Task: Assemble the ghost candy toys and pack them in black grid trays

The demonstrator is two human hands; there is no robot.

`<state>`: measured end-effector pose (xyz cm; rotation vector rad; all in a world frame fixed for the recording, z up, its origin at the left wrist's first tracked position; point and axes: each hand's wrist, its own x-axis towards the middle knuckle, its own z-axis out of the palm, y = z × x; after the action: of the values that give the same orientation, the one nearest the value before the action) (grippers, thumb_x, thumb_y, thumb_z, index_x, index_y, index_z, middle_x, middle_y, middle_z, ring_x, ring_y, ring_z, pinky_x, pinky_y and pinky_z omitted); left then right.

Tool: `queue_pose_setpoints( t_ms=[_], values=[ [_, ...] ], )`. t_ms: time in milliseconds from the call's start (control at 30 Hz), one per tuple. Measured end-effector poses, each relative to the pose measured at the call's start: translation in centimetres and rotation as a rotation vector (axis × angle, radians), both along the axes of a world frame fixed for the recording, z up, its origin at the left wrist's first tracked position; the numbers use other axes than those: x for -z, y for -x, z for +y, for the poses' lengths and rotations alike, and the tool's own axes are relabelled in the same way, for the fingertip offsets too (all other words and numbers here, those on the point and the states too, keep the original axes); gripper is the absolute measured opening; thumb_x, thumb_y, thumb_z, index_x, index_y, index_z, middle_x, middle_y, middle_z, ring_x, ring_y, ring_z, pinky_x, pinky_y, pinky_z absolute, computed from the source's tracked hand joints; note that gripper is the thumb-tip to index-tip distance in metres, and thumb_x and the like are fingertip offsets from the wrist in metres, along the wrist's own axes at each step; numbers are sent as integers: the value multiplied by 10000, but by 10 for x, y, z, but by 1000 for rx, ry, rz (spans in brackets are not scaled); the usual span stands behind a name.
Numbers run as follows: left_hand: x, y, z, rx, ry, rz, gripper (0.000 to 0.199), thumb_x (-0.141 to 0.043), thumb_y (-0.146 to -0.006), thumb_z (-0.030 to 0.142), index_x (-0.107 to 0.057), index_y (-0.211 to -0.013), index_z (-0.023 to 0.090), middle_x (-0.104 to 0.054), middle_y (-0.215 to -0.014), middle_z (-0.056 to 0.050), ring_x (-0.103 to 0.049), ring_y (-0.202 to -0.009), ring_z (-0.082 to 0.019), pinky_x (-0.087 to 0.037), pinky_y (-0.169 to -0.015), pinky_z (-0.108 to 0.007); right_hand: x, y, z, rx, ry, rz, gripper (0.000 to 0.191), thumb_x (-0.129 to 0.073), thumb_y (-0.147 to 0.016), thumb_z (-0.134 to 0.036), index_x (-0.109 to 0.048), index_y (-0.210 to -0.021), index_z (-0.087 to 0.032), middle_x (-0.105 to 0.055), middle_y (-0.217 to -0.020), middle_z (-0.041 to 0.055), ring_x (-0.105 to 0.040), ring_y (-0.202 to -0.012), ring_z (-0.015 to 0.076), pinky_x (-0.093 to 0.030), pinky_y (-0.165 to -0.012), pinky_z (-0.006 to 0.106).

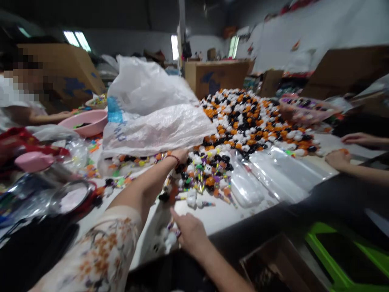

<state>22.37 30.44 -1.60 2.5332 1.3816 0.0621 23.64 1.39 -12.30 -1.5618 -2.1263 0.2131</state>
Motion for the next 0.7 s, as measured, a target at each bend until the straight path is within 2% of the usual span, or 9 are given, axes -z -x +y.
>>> queue_pose_setpoints(
  t_ms=[100, 167, 267, 333, 400, 500, 533, 600, 700],
  values=[
    [-5, 6, -6, -70, -39, -86, 405, -571, -827, 180, -505, -1225, 138, -615, -1163, -174, -579, -1092, -281, -417, -913, -364, -4, -5, -1, -17, 45, 22, 510, -497, -958, -321, -423, -1452, -221, -676, -907, 55, -561, -872, 222, -433, -741, 313],
    [-9, 17, -10, -128, -84, -178, 470, -535, -850, 167, -416, -1304, 132, -577, -1196, -170, -565, -1103, -275, -401, -921, -368, -6, -8, -2, -29, 65, 30, 493, -472, -974, -328, -427, -1454, -226, -676, -905, 56, -554, -883, 222, -426, -762, 311],
    [-17, 45, -29, -214, -162, -489, 518, -617, -813, 173, -423, -1291, 117, -580, -1103, -124, -574, -1030, -250, -398, -908, -364, -8, -11, -5, -45, 57, 10, 483, -454, -975, -286, -433, -1454, -229, -672, -900, 64, -551, -888, 226, -416, -758, 313],
    [-20, 69, -52, -255, -131, -726, 476, -677, -777, 194, -501, -1215, 130, -589, -1045, -79, -573, -964, -210, -414, -877, -332, -9, -9, -8, -79, 41, -38, 505, -471, -944, -205, -446, -1447, -234, -665, -873, 68, -557, -860, 226, -409, -733, 316],
    [-17, 96, -81, -308, 7, -958, 377, -717, -745, 233, -578, -1085, 151, -607, -959, -38, -570, -846, -159, -443, -786, -276, -9, -2, -10, -144, 29, -110, 550, -505, -890, -133, -469, -1430, -232, -658, -831, 72, -567, -807, 225, -402, -699, 321],
    [-4, 137, -125, -514, 337, -1317, 363, -778, -696, 301, -592, -981, 175, -595, -797, 12, -514, -610, -80, -426, -582, -194, -8, 14, -6, -183, 36, -193, 462, -513, -893, -122, -542, -1348, -195, -667, -790, 88, -591, -744, 221, -406, -671, 325],
    [2, 149, -139, -602, 439, -1459, 328, -771, -710, 332, -586, -929, 174, -597, -774, 11, -506, -578, -70, -414, -537, -178, -9, 19, -1, -156, 50, -200, 383, -498, -919, -147, -576, -1293, -178, -672, -777, 95, -602, -733, 221, -412, -667, 323],
    [12, 168, -166, -657, 519, -1549, 265, -657, -820, 405, -571, -887, 163, -617, -782, -18, -557, -603, -82, -446, -526, -178, -10, 25, 11, -55, 93, -182, 268, -470, -958, -204, -621, -1175, -159, -684, -767, 107, -623, -732, 223, -423, -658, 311],
    [24, 183, -206, -783, 643, -1722, 201, -588, -887, 334, -593, -844, 137, -655, -795, -57, -627, -677, -105, -511, -578, -187, -15, 22, 28, 138, 157, -72, 274, -517, -926, -208, -610, -1180, -168, -697, -761, 102, -641, -718, 216, -432, -643, 285]
  ],
)
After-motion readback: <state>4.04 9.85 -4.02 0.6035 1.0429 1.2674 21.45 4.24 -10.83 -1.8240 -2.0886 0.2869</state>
